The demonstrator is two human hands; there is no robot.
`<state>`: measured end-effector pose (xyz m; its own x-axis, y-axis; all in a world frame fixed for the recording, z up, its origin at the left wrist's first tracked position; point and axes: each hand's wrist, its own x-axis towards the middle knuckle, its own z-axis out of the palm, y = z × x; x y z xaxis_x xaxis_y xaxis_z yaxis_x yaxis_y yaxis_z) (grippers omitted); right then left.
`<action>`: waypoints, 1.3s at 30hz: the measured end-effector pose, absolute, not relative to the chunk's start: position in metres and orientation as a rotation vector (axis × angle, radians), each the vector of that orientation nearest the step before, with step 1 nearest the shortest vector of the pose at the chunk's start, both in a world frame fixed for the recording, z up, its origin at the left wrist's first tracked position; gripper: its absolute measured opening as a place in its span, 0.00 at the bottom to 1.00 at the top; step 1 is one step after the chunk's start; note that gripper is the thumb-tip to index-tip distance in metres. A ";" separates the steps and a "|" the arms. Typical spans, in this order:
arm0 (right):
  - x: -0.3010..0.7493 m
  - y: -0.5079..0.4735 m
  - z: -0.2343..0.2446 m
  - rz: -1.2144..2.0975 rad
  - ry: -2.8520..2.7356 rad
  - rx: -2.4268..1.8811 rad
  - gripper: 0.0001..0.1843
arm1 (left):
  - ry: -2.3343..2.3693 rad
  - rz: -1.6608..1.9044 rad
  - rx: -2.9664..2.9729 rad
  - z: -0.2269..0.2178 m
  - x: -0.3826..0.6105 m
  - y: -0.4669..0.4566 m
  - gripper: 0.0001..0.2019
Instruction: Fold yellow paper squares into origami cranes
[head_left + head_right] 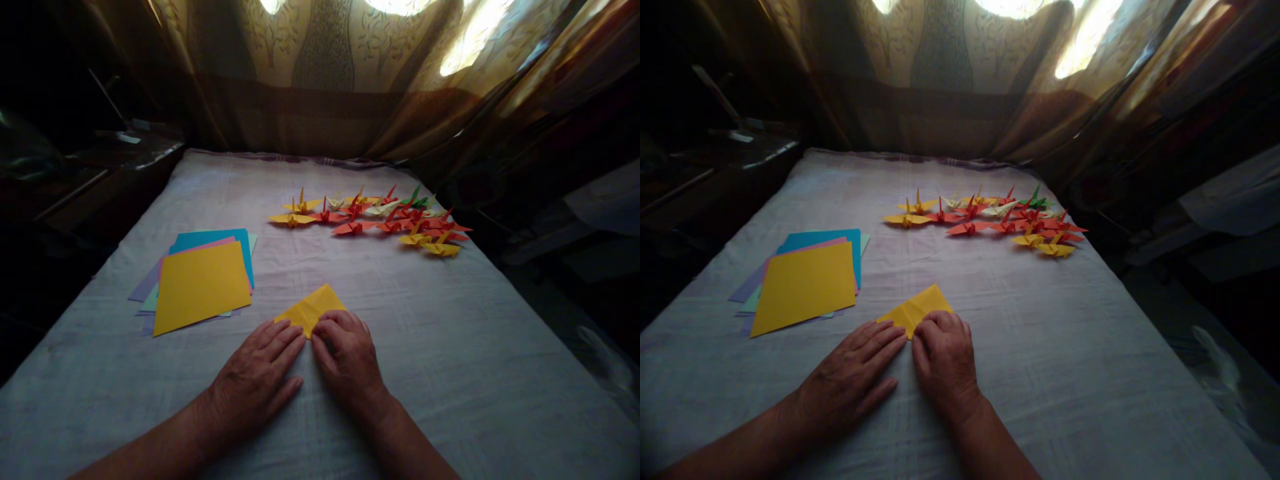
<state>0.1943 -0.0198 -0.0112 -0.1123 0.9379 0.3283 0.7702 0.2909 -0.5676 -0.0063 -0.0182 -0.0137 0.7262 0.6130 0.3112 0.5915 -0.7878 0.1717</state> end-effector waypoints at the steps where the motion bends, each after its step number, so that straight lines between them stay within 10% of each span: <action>1: 0.194 -0.020 -0.011 0.339 -1.925 -1.523 0.06 | 1.005 0.552 2.856 -0.014 -0.006 -0.018 0.22; 39: 0.196 -0.014 -0.007 0.422 -1.888 -1.599 0.06 | 1.365 0.423 3.050 0.015 -0.032 -0.015 0.16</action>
<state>0.1961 -0.0144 -0.0073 -0.0731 0.9653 0.2506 0.7668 0.2151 -0.6048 -0.0322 -0.0149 0.0153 0.6444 0.6966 0.3154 0.7530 -0.6499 -0.1031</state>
